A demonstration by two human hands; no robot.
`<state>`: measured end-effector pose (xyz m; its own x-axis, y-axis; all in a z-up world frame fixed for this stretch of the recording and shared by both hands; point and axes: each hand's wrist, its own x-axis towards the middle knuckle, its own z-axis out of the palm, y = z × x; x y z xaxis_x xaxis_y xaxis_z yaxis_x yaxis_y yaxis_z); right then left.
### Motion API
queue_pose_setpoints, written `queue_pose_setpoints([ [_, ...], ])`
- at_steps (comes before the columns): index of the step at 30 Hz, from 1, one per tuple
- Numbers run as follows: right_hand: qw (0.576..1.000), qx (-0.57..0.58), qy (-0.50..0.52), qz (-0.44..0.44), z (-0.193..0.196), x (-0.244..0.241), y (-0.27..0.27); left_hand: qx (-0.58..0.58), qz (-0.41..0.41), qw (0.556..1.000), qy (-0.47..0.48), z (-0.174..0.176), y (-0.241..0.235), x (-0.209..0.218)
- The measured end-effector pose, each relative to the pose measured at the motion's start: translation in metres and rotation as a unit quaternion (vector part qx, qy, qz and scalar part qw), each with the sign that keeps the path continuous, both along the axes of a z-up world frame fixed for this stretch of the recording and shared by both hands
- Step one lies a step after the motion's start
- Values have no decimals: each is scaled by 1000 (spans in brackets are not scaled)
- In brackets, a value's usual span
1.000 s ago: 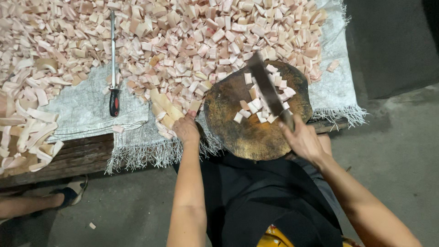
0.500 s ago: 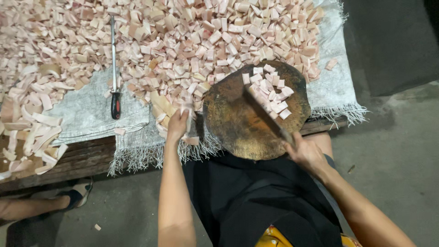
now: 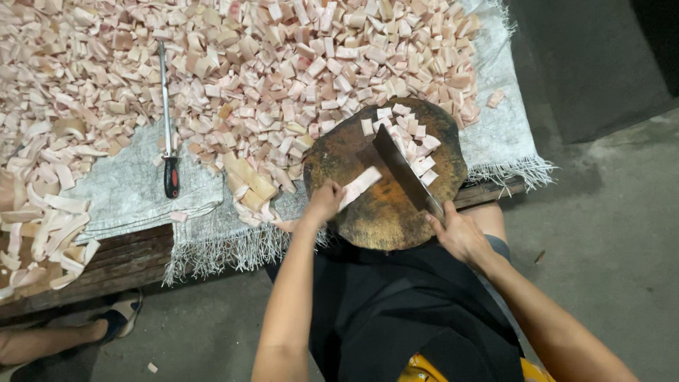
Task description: The person sits on the floor and uses a large knife to chop strips of pale meat into small cubes on a round wooden cutting board. The chopped pieces accumulate on a white cloth spread over a low wooden table.
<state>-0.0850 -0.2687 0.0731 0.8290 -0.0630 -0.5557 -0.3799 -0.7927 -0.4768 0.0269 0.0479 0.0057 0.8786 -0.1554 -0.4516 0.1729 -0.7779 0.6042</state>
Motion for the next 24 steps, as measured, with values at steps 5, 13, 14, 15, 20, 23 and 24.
queue_pose_setpoints([
  [5,1000,11,-24,13,7,-1,2,155,-4,981,-119,14,-18,-21],
  [13,998,12,0,60,28,-17,26,132,-42,947,-289,-28,-66,-10],
  [14,997,11,-39,67,29,-20,26,124,-16,951,-284,-36,-68,-5],
  [15,994,11,-75,75,29,-26,26,117,10,954,-274,-44,-69,-5],
  [20,985,-3,-133,107,16,-42,28,109,-4,955,-276,-57,-70,-1],
  [23,983,3,-132,128,6,-29,34,100,-26,959,-266,-51,-68,1],
  [24,987,15,-109,120,2,-19,38,92,-34,950,-297,-49,-67,0],
])
